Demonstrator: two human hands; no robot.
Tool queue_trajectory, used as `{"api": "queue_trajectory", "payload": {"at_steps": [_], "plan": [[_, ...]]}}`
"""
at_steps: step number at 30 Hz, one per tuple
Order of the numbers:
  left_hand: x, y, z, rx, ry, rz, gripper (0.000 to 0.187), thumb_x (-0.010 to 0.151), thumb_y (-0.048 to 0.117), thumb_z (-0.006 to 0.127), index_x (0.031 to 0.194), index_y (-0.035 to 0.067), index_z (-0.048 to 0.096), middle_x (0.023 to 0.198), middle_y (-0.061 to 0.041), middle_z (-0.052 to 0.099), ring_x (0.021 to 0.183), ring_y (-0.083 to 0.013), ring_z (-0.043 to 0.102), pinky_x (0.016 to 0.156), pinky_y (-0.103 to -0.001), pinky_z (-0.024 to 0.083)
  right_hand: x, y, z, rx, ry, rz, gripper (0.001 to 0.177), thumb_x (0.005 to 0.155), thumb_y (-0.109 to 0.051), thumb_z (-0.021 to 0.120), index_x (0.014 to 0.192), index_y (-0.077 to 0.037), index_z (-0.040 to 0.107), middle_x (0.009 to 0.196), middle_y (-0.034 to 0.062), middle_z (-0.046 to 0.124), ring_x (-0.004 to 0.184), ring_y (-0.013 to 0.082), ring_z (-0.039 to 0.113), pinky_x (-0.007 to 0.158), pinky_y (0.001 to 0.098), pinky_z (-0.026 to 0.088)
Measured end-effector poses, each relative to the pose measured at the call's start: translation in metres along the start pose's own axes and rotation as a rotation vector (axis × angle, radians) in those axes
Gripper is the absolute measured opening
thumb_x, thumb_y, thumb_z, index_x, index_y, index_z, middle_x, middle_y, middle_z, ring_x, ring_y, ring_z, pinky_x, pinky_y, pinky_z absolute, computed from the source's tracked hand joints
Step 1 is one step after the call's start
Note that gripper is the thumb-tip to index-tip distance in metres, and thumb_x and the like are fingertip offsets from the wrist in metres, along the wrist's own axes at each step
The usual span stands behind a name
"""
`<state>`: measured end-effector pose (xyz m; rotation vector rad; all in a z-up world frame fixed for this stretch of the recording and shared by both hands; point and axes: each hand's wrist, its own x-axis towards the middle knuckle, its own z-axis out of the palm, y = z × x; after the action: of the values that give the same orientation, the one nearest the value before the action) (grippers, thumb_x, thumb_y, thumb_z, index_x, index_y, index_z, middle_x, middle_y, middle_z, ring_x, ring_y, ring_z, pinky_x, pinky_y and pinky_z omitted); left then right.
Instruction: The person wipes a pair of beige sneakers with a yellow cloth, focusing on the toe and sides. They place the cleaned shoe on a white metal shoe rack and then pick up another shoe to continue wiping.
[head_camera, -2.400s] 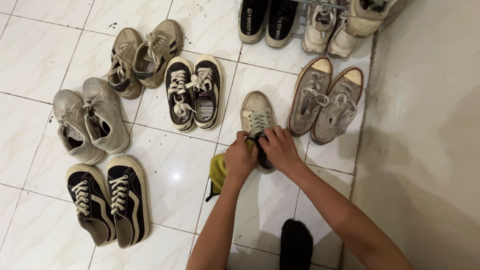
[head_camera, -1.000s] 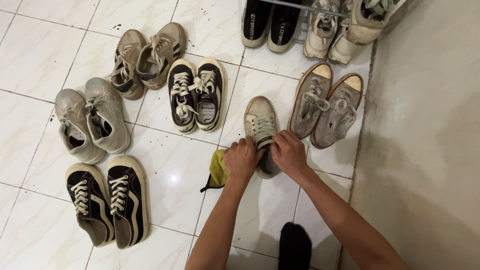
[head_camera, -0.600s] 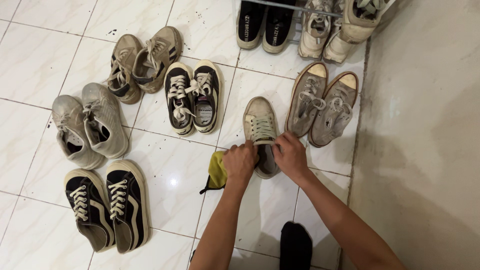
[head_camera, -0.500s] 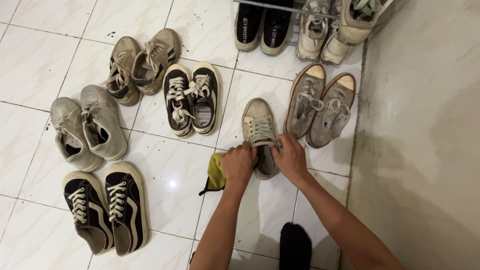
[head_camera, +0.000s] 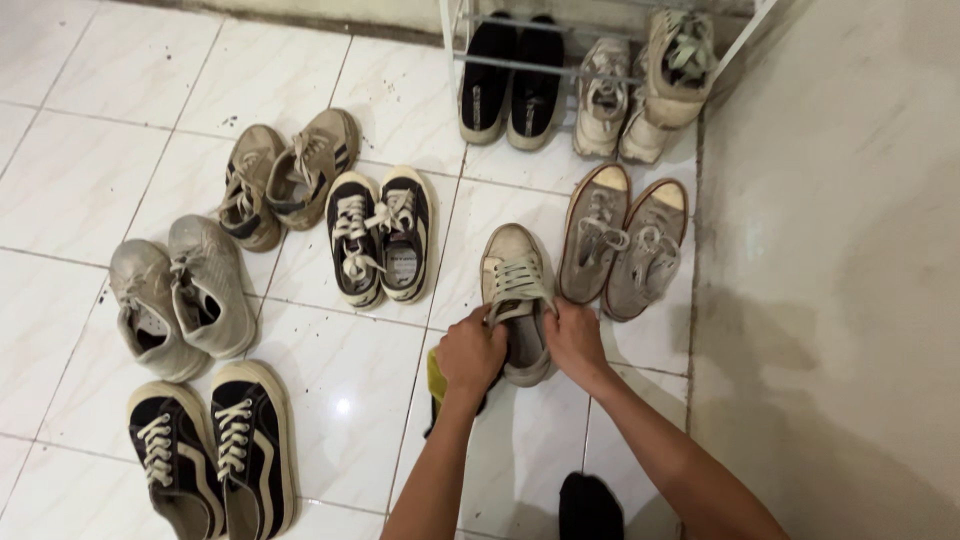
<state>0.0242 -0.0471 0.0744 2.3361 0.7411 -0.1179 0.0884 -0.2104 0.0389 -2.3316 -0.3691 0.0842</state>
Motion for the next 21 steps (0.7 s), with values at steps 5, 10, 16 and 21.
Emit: {"api": "queue_trajectory", "payload": {"at_steps": [5,10,16,21], "plan": [[-0.004,0.015,-0.014,-0.051,0.126,0.051,0.029,0.093,0.037,0.061,0.095,0.012,0.076,0.079,-0.018,0.073,0.076,-0.0424,0.069,0.071,-0.053,0.054,0.01,-0.031,-0.03,0.056,-0.067,0.06,0.031,0.086,-0.013,0.066,0.114,0.001,0.066,0.097,0.0239,0.072,0.081,0.0372,0.071,0.074,0.0447,0.054],[0.004,0.041,-0.022,-0.173,0.182,-0.047,0.039,0.098,0.043,0.06,0.09,0.009,0.077,0.071,-0.016,0.071,0.07,-0.0386,0.069,0.068,-0.048,0.053,0.023,-0.044,-0.045,0.456,-0.125,0.205,0.059,0.091,-0.015,0.064,0.147,-0.01,0.049,0.127,0.0128,0.067,0.107,0.0202,0.066,0.089,0.0335,0.051],[0.006,0.074,-0.046,-0.525,0.144,0.088,0.05,0.082,0.039,0.074,0.125,0.012,0.07,0.082,-0.009,0.079,0.075,-0.0254,0.076,0.071,-0.038,0.057,0.04,-0.045,-0.061,0.632,0.015,0.276,0.056,0.095,-0.012,0.053,0.151,-0.01,0.047,0.126,0.0105,0.067,0.107,0.0172,0.064,0.088,0.029,0.05],[0.017,0.108,-0.072,-0.602,-0.143,0.044,0.082,0.076,0.039,0.077,0.15,0.018,0.05,0.086,-0.011,0.079,0.078,-0.0202,0.074,0.076,-0.033,0.056,0.061,-0.046,-0.084,0.744,0.088,0.299,0.057,0.096,-0.01,0.051,0.153,-0.01,0.046,0.126,0.0113,0.065,0.102,0.0189,0.06,0.085,0.0304,0.048]]}}
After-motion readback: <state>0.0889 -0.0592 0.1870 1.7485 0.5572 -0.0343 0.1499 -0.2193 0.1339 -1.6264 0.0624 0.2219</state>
